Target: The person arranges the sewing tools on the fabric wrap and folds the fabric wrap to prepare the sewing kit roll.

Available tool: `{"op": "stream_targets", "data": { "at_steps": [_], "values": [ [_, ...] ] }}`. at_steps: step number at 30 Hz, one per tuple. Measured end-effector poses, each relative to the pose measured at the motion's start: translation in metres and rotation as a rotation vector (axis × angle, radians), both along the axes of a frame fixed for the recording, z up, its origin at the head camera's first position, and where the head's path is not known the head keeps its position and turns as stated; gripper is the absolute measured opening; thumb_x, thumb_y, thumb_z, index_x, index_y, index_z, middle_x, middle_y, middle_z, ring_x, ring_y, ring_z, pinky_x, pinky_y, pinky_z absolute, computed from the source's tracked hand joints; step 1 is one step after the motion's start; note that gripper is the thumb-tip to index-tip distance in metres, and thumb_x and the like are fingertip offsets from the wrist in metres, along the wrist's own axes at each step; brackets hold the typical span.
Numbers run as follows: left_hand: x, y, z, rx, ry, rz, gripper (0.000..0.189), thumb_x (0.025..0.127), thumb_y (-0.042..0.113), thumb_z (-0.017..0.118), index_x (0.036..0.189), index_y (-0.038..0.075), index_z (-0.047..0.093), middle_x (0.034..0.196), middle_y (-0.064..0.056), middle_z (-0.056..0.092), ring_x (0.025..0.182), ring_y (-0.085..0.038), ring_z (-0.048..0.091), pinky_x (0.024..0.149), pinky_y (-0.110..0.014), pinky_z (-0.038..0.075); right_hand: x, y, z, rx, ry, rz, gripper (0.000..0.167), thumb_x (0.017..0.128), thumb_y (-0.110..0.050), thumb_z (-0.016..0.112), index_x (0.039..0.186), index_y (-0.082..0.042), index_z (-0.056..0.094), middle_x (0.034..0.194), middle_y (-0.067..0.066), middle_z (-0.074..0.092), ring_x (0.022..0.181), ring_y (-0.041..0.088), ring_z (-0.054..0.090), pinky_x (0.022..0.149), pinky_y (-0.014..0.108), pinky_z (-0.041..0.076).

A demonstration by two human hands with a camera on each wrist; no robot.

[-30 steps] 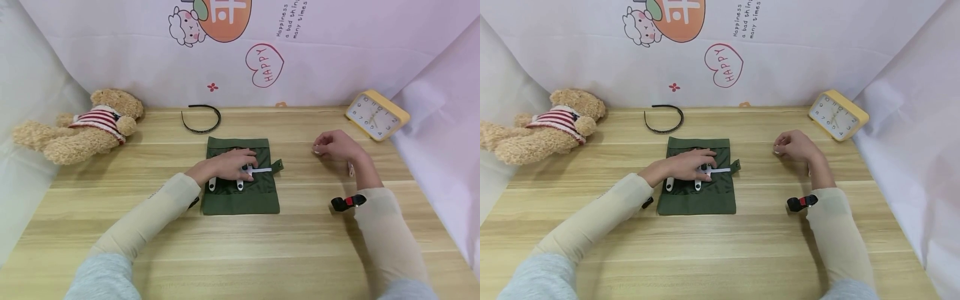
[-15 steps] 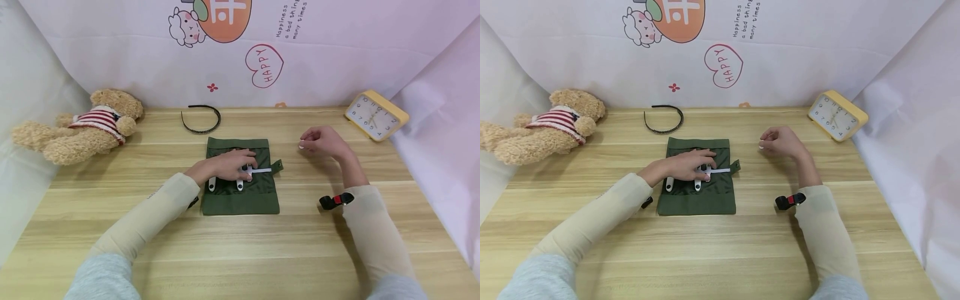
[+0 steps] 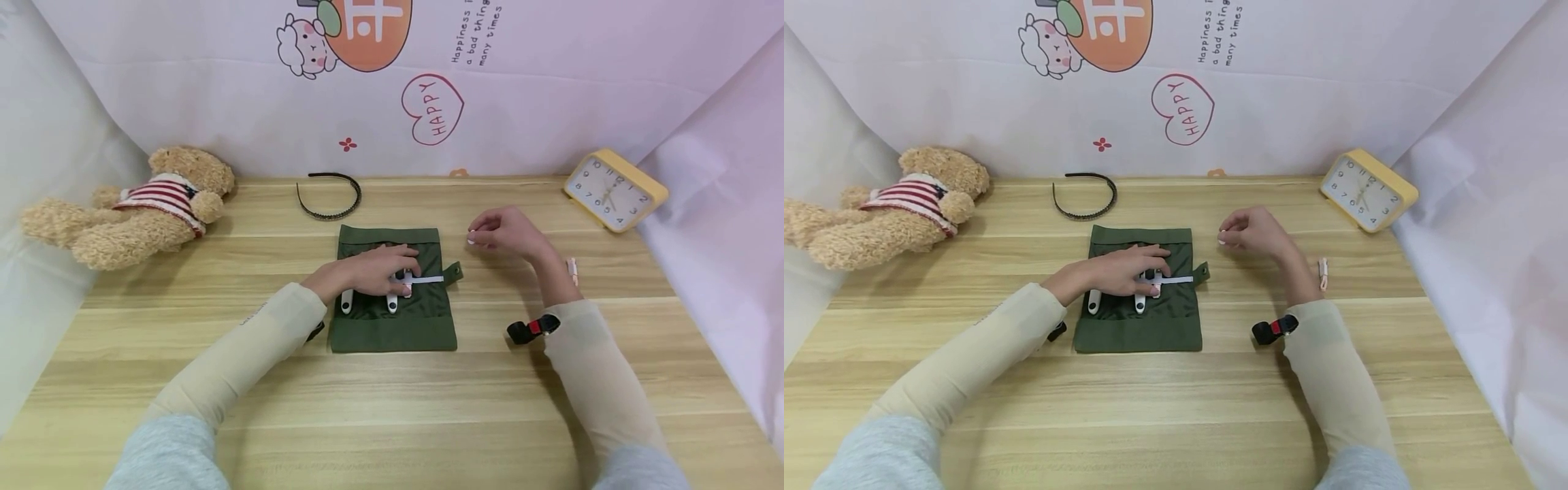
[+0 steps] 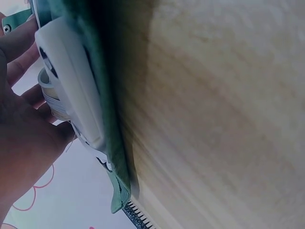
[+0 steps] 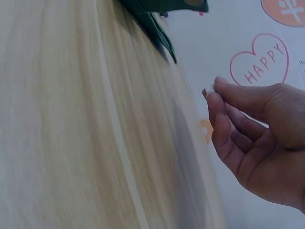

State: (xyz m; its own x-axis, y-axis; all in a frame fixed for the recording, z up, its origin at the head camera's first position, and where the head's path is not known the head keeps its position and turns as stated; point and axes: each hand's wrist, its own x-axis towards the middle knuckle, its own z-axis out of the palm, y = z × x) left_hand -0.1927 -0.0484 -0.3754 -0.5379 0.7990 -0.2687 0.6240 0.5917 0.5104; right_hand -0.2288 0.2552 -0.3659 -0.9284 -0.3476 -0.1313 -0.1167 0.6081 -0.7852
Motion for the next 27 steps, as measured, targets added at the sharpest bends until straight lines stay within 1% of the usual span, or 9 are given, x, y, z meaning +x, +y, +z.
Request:
{"op": "stream_targets", "data": {
  "at_steps": [3, 6, 10, 12, 16, 18, 21, 24, 27],
  "values": [
    [-0.001, 0.0, -0.001, 0.0, 0.0, 0.002, 0.037, 0.103, 0.03, 0.063, 0.136, 0.015, 0.061, 0.164, -0.013, 0.027, 0.154, -0.033, 0.013, 0.122, -0.055, 0.009, 0.0, -0.007, 0.0, -0.029, 0.006, 0.033, 0.019, 0.095, -0.013, 0.073, 0.104, 0.004, 0.072, 0.09, 0.018, 0.072, 0.077, 0.024, 0.067, 0.069, 0.031, 0.057],
    [-0.001, 0.001, -0.002, 0.0, 0.0, 0.004, 0.037, 0.103, 0.031, 0.063, 0.136, 0.015, 0.061, 0.164, -0.013, 0.028, 0.154, -0.033, 0.013, 0.122, -0.055, 0.009, -0.001, -0.015, 0.0, -0.066, 0.001, 0.057, 0.017, 0.096, -0.01, 0.072, 0.104, 0.005, 0.073, 0.093, 0.018, 0.074, 0.081, 0.025, 0.071, 0.071, 0.03, 0.058],
    [-0.002, 0.001, -0.001, 0.002, -0.008, 0.006, 0.036, 0.102, 0.031, 0.063, 0.135, 0.015, 0.061, 0.164, -0.013, 0.028, 0.154, -0.034, 0.013, 0.122, -0.056, 0.009, -0.001, -0.024, 0.0, -0.114, -0.029, 0.077, 0.018, 0.099, -0.008, 0.067, 0.109, 0.006, 0.073, 0.099, 0.018, 0.074, 0.088, 0.029, 0.074, 0.077, 0.035, 0.06],
    [-0.002, 0.0, -0.001, 0.002, -0.012, 0.006, 0.036, 0.103, 0.03, 0.063, 0.135, 0.015, 0.061, 0.164, -0.013, 0.028, 0.154, -0.034, 0.013, 0.122, -0.056, 0.009, -0.002, -0.028, 0.0, -0.127, -0.034, 0.099, 0.019, 0.1, -0.009, 0.066, 0.11, 0.005, 0.074, 0.099, 0.018, 0.074, 0.089, 0.03, 0.073, 0.078, 0.037, 0.06],
    [-0.002, 0.0, -0.001, 0.002, -0.021, 0.013, 0.036, 0.103, 0.03, 0.063, 0.135, 0.015, 0.06, 0.164, -0.012, 0.027, 0.154, -0.034, 0.012, 0.122, -0.057, 0.008, -0.003, -0.035, -0.001, -0.138, -0.032, 0.21, 0.02, 0.1, -0.009, 0.065, 0.109, 0.007, 0.073, 0.097, 0.019, 0.073, 0.086, 0.032, 0.07, 0.077, 0.038, 0.059],
    [-0.002, -0.001, -0.001, 0.002, -0.027, 0.017, 0.035, 0.103, 0.03, 0.062, 0.135, 0.015, 0.06, 0.165, -0.012, 0.027, 0.154, -0.034, 0.011, 0.122, -0.057, 0.007, -0.004, -0.039, -0.001, -0.134, -0.03, 0.276, 0.019, 0.099, -0.008, 0.065, 0.107, 0.007, 0.072, 0.094, 0.019, 0.072, 0.082, 0.031, 0.069, 0.073, 0.037, 0.059],
    [-0.002, 0.0, -0.001, 0.004, -0.04, 0.02, 0.033, 0.103, 0.03, 0.062, 0.133, 0.015, 0.06, 0.165, -0.012, 0.026, 0.154, -0.034, 0.01, 0.122, -0.057, 0.006, -0.006, -0.046, -0.003, -0.125, -0.06, 0.347, 0.015, 0.099, -0.006, 0.065, 0.104, 0.007, 0.071, 0.086, 0.019, 0.071, 0.075, 0.029, 0.068, 0.068, 0.036, 0.057],
    [-0.002, 0.0, -0.001, 0.004, -0.044, 0.02, 0.032, 0.103, 0.031, 0.062, 0.131, 0.016, 0.06, 0.165, -0.011, 0.026, 0.154, -0.034, 0.01, 0.122, -0.058, 0.006, -0.008, -0.052, -0.006, -0.082, -0.088, 0.377, 0.011, 0.099, -0.006, 0.065, 0.101, 0.004, 0.071, 0.082, 0.016, 0.07, 0.071, 0.028, 0.068, 0.065, 0.034, 0.057],
    [-0.002, 0.001, -0.001, 0.003, -0.045, 0.018, 0.032, 0.103, 0.031, 0.063, 0.131, 0.017, 0.06, 0.165, -0.011, 0.026, 0.154, -0.035, 0.009, 0.121, -0.058, 0.006, -0.009, -0.058, -0.008, -0.034, -0.111, 0.399, 0.011, 0.1, -0.007, 0.064, 0.1, 0.002, 0.072, 0.083, 0.013, 0.069, 0.072, 0.026, 0.066, 0.066, 0.033, 0.057]
  ]
}}
